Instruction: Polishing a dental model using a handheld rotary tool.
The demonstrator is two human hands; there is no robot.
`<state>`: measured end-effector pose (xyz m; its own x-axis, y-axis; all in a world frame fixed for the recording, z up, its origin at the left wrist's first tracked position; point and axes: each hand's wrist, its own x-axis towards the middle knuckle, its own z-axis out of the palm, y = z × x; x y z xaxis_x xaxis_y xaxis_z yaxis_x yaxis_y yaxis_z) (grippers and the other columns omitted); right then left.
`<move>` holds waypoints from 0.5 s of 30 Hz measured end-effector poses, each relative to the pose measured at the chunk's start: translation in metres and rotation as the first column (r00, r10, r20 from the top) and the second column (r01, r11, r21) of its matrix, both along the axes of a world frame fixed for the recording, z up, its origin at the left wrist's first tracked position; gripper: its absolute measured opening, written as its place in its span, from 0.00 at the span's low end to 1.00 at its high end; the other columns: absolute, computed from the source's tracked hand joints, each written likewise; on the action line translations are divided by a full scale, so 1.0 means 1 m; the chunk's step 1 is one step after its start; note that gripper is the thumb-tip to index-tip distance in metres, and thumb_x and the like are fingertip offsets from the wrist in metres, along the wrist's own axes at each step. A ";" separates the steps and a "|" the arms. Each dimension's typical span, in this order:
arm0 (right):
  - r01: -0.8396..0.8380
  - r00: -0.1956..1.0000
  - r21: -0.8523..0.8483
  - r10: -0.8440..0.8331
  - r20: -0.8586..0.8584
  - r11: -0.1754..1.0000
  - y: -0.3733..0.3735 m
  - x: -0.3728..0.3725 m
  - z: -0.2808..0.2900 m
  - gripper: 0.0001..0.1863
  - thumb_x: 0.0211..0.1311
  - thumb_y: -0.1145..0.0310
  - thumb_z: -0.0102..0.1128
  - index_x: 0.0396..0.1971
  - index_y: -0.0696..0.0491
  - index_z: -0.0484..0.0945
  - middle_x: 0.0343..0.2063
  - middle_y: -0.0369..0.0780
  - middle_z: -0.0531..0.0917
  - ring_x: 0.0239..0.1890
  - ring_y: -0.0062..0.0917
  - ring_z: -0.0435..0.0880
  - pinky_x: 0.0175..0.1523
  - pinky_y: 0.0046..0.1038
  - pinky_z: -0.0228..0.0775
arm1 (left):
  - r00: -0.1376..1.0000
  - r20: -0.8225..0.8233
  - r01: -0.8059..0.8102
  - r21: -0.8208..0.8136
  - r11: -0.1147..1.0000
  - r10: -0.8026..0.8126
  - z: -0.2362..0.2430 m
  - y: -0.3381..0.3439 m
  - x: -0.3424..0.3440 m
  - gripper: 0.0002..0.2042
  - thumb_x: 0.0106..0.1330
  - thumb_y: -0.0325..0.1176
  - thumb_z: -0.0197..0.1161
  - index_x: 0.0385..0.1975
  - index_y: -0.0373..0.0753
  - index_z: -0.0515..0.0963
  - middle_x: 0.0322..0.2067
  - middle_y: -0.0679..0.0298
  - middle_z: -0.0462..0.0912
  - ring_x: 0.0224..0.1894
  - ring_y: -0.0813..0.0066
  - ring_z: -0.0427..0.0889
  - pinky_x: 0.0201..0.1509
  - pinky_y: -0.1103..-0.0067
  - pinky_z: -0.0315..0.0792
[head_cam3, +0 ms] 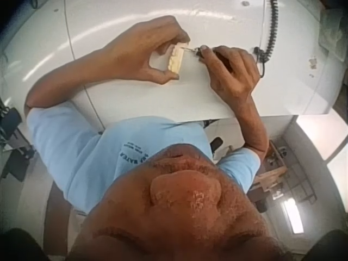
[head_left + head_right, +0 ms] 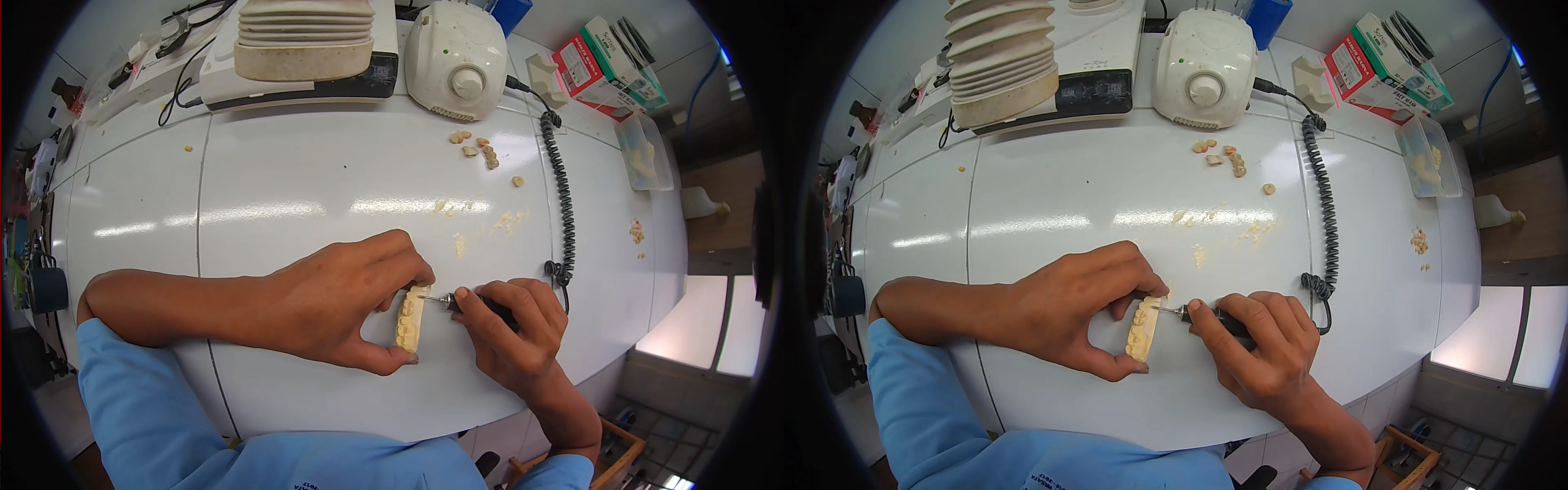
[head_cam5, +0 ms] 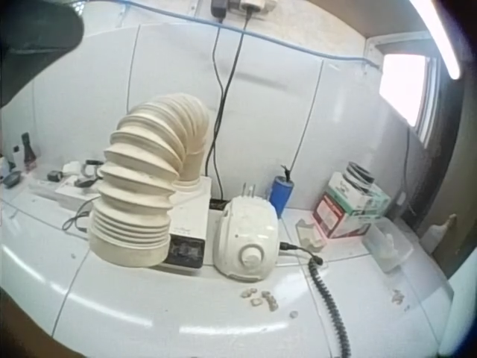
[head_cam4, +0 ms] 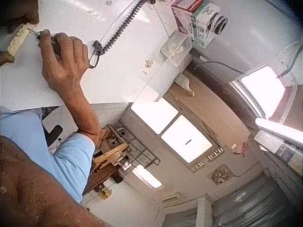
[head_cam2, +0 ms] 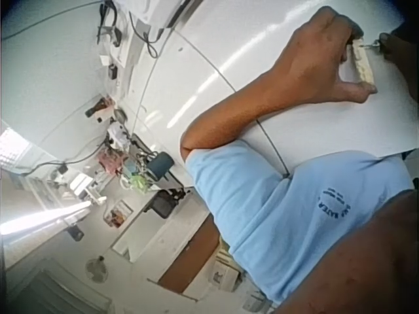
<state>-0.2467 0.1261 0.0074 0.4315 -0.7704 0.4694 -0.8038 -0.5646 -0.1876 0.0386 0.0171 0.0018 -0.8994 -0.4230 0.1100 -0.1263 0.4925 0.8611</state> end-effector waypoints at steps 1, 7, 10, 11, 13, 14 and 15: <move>-0.005 1.000 -0.003 0.005 0.000 1.000 0.000 0.000 0.000 0.17 0.62 0.62 0.86 0.51 0.46 0.99 0.37 0.36 0.89 0.36 0.27 0.86 0.37 0.31 0.73 | 1.000 0.000 0.000 0.001 1.000 0.000 0.000 0.000 0.000 0.39 0.59 0.40 0.93 0.65 0.28 0.80 0.51 0.57 0.79 0.40 0.70 0.82 0.42 0.74 0.83; -0.007 1.000 -0.018 0.007 0.000 1.000 0.000 0.000 -0.001 0.17 0.62 0.62 0.86 0.51 0.46 0.99 0.37 0.36 0.89 0.35 0.27 0.86 0.38 0.31 0.73 | 1.000 -0.007 0.001 -0.003 1.000 -0.001 0.001 0.000 0.000 0.39 0.59 0.40 0.93 0.65 0.28 0.79 0.51 0.57 0.79 0.40 0.69 0.82 0.41 0.74 0.83; -0.009 1.000 -0.014 0.009 -0.002 1.000 -0.001 0.000 0.000 0.17 0.63 0.62 0.86 0.51 0.46 0.99 0.37 0.36 0.89 0.36 0.27 0.86 0.38 0.31 0.73 | 1.000 -0.004 -0.003 -0.002 1.000 0.003 0.000 0.000 0.000 0.39 0.59 0.40 0.93 0.65 0.28 0.79 0.50 0.58 0.79 0.39 0.70 0.82 0.41 0.74 0.83; 0.003 1.000 -0.006 -0.003 -0.006 1.000 -0.001 0.001 0.001 0.17 0.63 0.62 0.86 0.51 0.47 0.99 0.37 0.36 0.89 0.36 0.27 0.86 0.38 0.30 0.74 | 1.000 -0.008 -0.001 -0.008 1.000 0.001 0.000 0.000 0.000 0.39 0.59 0.40 0.93 0.65 0.28 0.79 0.50 0.58 0.79 0.39 0.70 0.82 0.41 0.74 0.83; -0.009 1.000 -0.010 0.009 0.000 1.000 -0.001 0.001 0.001 0.17 0.63 0.62 0.86 0.51 0.47 0.99 0.37 0.36 0.89 0.36 0.27 0.86 0.38 0.31 0.74 | 1.000 -0.012 0.000 -0.014 1.000 0.000 0.001 0.000 0.000 0.39 0.59 0.39 0.93 0.65 0.28 0.79 0.50 0.58 0.79 0.39 0.70 0.82 0.41 0.74 0.83; -0.021 1.000 -0.013 0.021 0.004 1.000 -0.001 0.001 0.001 0.17 0.63 0.62 0.86 0.51 0.47 0.99 0.37 0.36 0.89 0.36 0.28 0.86 0.39 0.31 0.74 | 1.000 -0.010 -0.001 -0.013 1.000 0.001 0.002 0.000 0.000 0.39 0.59 0.39 0.93 0.65 0.28 0.79 0.50 0.58 0.78 0.39 0.70 0.82 0.41 0.74 0.83; -0.021 1.000 -0.013 0.021 0.004 1.000 0.000 0.001 0.001 0.17 0.63 0.62 0.86 0.51 0.47 0.99 0.37 0.36 0.89 0.36 0.28 0.86 0.39 0.31 0.74 | 1.000 -0.008 -0.003 -0.012 1.000 0.003 0.002 0.000 0.001 0.39 0.59 0.39 0.93 0.65 0.28 0.79 0.50 0.58 0.78 0.39 0.70 0.82 0.41 0.75 0.83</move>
<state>-0.2457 0.1257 0.0084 0.4454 -0.7553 0.4807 -0.7912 -0.5834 -0.1836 0.0392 0.0168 0.0037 -0.8973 -0.4242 0.1219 -0.1212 0.5025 0.8561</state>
